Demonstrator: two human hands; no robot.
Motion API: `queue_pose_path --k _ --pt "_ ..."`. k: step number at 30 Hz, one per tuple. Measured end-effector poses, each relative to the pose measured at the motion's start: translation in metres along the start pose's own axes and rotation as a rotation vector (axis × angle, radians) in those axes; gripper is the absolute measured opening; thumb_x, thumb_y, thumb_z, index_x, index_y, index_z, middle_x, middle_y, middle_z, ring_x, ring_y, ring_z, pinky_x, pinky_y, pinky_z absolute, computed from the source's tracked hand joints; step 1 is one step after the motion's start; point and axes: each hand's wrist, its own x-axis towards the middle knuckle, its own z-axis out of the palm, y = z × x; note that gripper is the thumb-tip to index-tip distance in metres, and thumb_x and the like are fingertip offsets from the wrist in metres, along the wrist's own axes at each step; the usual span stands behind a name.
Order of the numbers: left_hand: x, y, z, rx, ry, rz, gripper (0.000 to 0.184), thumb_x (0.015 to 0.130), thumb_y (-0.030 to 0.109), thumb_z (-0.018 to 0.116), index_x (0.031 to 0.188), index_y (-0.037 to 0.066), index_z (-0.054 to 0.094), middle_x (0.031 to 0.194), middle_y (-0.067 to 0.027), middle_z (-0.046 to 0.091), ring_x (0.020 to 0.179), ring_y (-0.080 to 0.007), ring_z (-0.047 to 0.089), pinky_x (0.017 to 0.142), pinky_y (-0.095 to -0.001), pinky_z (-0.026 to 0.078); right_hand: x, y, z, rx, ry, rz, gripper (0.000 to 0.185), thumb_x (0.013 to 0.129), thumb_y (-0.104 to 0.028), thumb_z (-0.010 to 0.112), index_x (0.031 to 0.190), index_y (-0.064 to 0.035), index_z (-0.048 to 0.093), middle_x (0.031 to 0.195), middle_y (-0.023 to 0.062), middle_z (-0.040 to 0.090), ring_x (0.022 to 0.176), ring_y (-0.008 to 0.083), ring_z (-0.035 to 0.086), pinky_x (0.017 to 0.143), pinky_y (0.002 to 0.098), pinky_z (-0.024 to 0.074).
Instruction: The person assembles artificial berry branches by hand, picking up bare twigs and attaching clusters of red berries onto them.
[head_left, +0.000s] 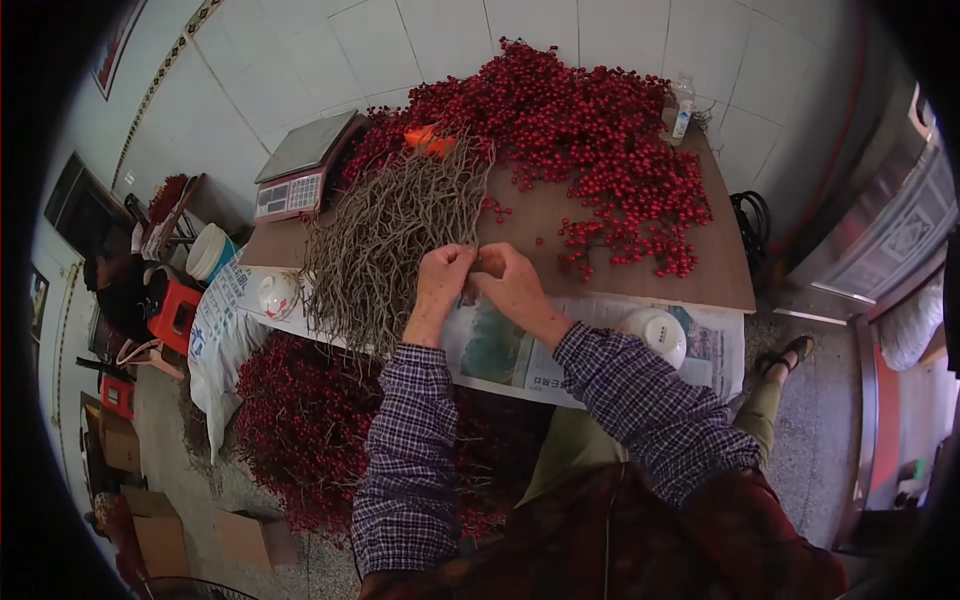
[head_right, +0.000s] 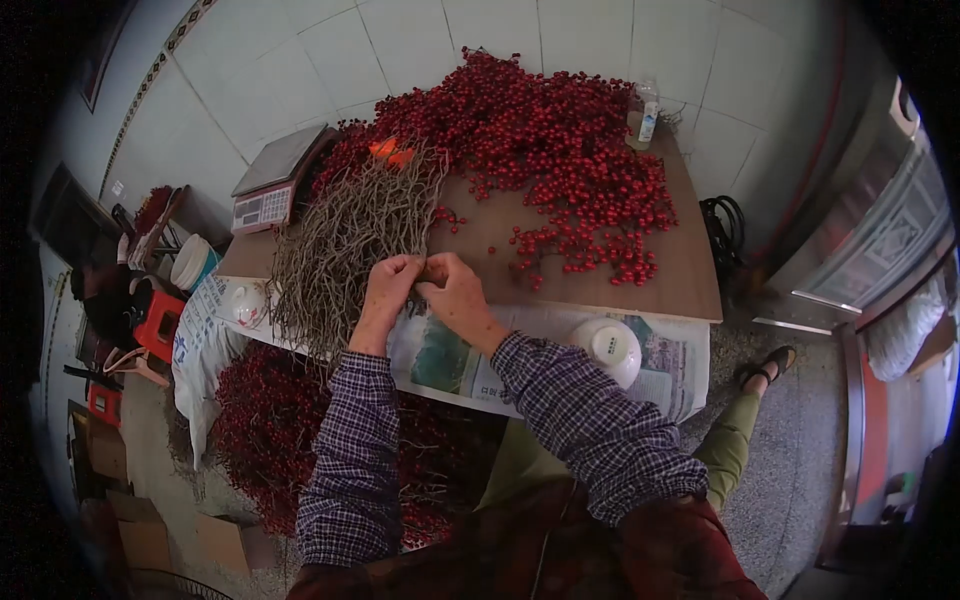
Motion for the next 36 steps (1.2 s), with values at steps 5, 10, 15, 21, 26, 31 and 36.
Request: queue_pose_path --k 5,10,15,21,26,31,36 --pt "-0.007 0.007 0.005 -0.061 0.009 0.001 0.030 0.092 0.028 0.060 0.085 -0.001 0.070 0.071 0.0034 0.060 0.062 -0.0047 0.050 0.054 -0.0228 0.039 0.009 0.009 0.013 -0.155 0.237 -0.116 0.040 0.076 -0.013 0.071 0.111 0.0005 0.057 0.091 0.0122 0.069 0.078 0.0210 0.067 0.071 0.0332 0.0529" --pt "-0.005 0.006 0.009 -0.218 0.153 0.137 0.033 0.098 0.027 0.050 0.089 0.000 0.067 0.079 -0.0020 0.066 0.072 -0.0078 0.057 0.066 -0.0235 0.045 0.014 0.015 0.002 0.057 0.124 0.138 0.027 0.082 -0.015 0.069 0.104 -0.0029 0.060 0.088 0.0061 0.067 0.073 0.0156 0.062 0.066 0.0322 0.0497" --pt "-0.006 -0.002 0.013 -0.234 0.203 0.126 0.032 0.099 0.026 0.047 0.090 0.000 0.065 0.082 -0.0034 0.067 0.072 -0.0104 0.058 0.070 -0.0254 0.047 -0.004 -0.011 -0.021 0.823 0.066 0.474 0.007 0.090 -0.016 0.062 0.094 -0.0106 0.061 0.082 0.0000 0.061 0.072 0.0111 0.055 0.066 0.0315 0.0457" --pt "-0.010 -0.009 0.005 -0.045 0.289 0.127 0.030 0.099 0.025 0.049 0.093 0.000 0.064 0.081 -0.0024 0.064 0.074 -0.0107 0.057 0.071 -0.0259 0.047 0.001 0.003 -0.027 1.256 -0.082 0.352 0.009 0.096 -0.022 0.055 0.093 -0.0134 0.057 0.082 -0.0010 0.059 0.077 0.0125 0.055 0.071 0.0330 0.0467" --pt "-0.019 -0.002 0.011 -0.208 0.302 0.141 0.027 0.095 0.020 0.057 0.111 -0.001 0.059 0.092 -0.0051 0.062 0.080 -0.0123 0.058 0.074 -0.0265 0.048 0.001 -0.026 -0.026 0.976 0.056 0.450 0.010 0.098 -0.021 0.051 0.094 -0.0122 0.052 0.082 -0.0005 0.057 0.074 0.0140 0.057 0.067 0.0343 0.0489" --pt "-0.013 0.002 0.004 0.001 0.201 0.037 0.057 0.080 0.015 0.069 0.129 -0.002 0.044 0.100 -0.0098 0.063 0.085 -0.0164 0.061 0.076 -0.0281 0.050 0.002 -0.009 -0.028 1.068 -0.007 0.445 0.011 0.098 -0.021 0.051 0.093 -0.0121 0.054 0.080 -0.0002 0.057 0.073 0.0139 0.056 0.066 0.0343 0.0494" --pt "0.000 -0.009 0.023 0.250 0.268 0.158 0.061 0.075 0.011 0.070 0.130 0.005 0.046 0.108 -0.0232 0.060 0.101 -0.0392 0.060 0.088 -0.0450 0.049 0.011 -0.023 -0.023 0.881 0.087 0.469 0.014 0.098 -0.022 0.051 0.093 -0.0104 0.056 0.078 0.0001 0.056 0.069 0.0141 0.054 0.062 0.0325 0.0473"
